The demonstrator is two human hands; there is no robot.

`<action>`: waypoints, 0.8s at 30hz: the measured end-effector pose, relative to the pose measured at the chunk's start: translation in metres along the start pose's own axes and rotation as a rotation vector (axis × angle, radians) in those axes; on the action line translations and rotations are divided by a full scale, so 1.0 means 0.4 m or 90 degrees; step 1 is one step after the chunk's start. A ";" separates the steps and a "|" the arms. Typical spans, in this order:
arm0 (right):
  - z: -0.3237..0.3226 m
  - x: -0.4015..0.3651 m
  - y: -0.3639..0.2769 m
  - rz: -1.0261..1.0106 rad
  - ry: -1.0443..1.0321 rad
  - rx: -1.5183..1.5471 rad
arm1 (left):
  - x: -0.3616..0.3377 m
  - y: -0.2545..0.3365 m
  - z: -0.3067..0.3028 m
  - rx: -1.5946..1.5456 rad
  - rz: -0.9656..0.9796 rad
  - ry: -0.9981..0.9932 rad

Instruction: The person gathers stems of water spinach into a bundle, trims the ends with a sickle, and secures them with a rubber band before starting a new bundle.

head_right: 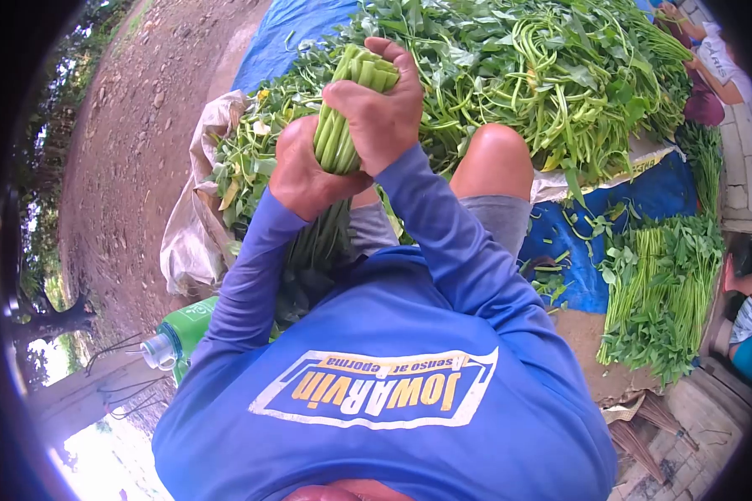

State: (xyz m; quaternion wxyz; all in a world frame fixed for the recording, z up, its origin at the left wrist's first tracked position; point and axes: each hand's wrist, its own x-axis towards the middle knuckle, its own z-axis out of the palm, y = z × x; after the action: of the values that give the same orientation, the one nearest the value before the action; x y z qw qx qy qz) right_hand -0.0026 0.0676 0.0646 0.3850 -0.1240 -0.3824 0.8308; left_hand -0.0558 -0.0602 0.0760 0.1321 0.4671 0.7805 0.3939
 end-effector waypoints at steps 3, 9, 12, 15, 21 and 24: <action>0.029 -0.011 -0.018 -0.010 -0.038 -0.050 | -0.009 -0.040 -0.022 -0.140 -0.045 -0.093; 0.035 0.056 -0.089 0.023 -0.277 -0.176 | -0.049 -0.051 -0.322 -0.323 -0.099 -0.057; -0.054 0.056 -0.193 0.094 -0.224 -0.354 | -0.056 -0.141 -0.579 -0.235 0.076 0.130; -0.203 0.055 -0.248 0.104 -0.143 -0.410 | -0.087 -0.076 -0.782 -0.365 0.148 0.272; -0.640 -0.026 -0.306 -0.045 0.135 -0.503 | -0.185 -0.055 -0.950 -0.115 0.076 0.534; -0.784 -0.227 -0.346 -0.018 0.277 -0.616 | -0.206 0.080 -0.686 -0.341 -0.165 0.323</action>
State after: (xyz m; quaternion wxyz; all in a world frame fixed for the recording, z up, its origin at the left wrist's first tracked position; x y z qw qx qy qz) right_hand 0.2907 0.2271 -0.0546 0.3657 -0.4519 -0.6348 0.5091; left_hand -0.1498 -0.2555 0.2662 0.1009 0.2012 0.7105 0.6667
